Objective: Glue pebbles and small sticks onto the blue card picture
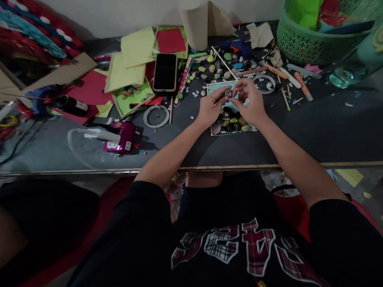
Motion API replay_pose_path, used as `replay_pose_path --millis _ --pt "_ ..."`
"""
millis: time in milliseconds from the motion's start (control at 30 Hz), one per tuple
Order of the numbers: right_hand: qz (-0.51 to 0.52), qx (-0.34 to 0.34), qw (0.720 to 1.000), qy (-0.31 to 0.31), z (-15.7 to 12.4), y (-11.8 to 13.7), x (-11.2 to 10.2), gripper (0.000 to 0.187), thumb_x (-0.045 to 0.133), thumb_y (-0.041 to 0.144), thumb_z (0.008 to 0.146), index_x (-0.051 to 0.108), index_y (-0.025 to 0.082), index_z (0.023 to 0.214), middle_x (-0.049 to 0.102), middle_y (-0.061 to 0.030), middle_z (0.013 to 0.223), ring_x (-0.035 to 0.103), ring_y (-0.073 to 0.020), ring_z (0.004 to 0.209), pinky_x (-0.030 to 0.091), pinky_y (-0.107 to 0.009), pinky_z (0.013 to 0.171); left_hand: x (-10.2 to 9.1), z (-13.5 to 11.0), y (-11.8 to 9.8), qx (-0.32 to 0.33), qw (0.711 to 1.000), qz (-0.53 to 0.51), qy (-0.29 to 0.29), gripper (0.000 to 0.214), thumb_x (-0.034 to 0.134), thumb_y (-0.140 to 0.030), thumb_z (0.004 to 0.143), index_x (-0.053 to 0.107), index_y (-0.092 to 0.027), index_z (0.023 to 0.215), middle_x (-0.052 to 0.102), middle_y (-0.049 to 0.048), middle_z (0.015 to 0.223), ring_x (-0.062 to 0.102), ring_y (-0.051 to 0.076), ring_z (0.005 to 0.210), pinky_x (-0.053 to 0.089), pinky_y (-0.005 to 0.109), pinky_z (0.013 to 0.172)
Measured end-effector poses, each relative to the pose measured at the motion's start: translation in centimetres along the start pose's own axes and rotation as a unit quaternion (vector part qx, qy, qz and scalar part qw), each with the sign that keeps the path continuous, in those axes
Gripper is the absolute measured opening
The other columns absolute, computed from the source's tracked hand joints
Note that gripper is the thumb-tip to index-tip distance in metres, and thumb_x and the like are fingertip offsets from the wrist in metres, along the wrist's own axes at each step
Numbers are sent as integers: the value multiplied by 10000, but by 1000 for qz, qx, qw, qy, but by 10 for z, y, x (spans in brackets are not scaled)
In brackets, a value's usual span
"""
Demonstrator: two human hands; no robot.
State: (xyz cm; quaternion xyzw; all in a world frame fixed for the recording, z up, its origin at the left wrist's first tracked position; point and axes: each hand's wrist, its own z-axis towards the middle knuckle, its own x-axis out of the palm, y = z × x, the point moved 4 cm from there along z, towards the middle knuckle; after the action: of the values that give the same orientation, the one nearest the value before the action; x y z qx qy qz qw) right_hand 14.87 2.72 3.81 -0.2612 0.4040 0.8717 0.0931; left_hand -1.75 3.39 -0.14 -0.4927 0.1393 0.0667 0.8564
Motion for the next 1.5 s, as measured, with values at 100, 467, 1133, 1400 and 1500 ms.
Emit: replay_pose_path --millis 100,467,1133,1400,1500 --pt "9 9 1000 -2 -1 0 1 456 539 618 941 430 260 1200 658 -52 1029 659 -223 905 576 -502 883 -1 1 0 11 1000 9 1 355 586 -396 970 647 -283 1301 748 25 1177 712 190 1114 555 349 1049" --pt "-22 -17 999 -18 -4 4 -1 318 477 538 983 448 246 1107 603 -37 969 640 -204 871 569 -503 906 -2 -2 -20 29 997 61 22 324 643 -341 942 689 -277 1256 734 26 1254 653 219 1253 482 349 1142" --pt "-29 21 998 -58 0 -10 -1 321 435 534 985 446 255 1145 587 -56 1003 633 -204 904 573 -441 895 1 -1 -4 24 999 27 11 448 462 -568 1003 601 -294 1329 743 31 1090 742 172 960 609 330 895" --pt "-151 190 947 -210 12 -80 -42 450 219 420 1043 391 198 1394 594 -166 1209 668 -261 1048 562 -476 913 3 -3 -39 31 983 167 68 334 558 -460 984 687 -255 1214 738 61 1173 678 212 1081 543 367 960" --pt "-164 204 953 -154 11 -69 -36 418 309 384 1020 423 217 1386 611 -166 1239 664 -261 1031 571 -457 905 10 -1 -38 19 971 204 124 241 681 -365 918 735 -253 1126 769 45 1084 681 230 1057 514 405 995"
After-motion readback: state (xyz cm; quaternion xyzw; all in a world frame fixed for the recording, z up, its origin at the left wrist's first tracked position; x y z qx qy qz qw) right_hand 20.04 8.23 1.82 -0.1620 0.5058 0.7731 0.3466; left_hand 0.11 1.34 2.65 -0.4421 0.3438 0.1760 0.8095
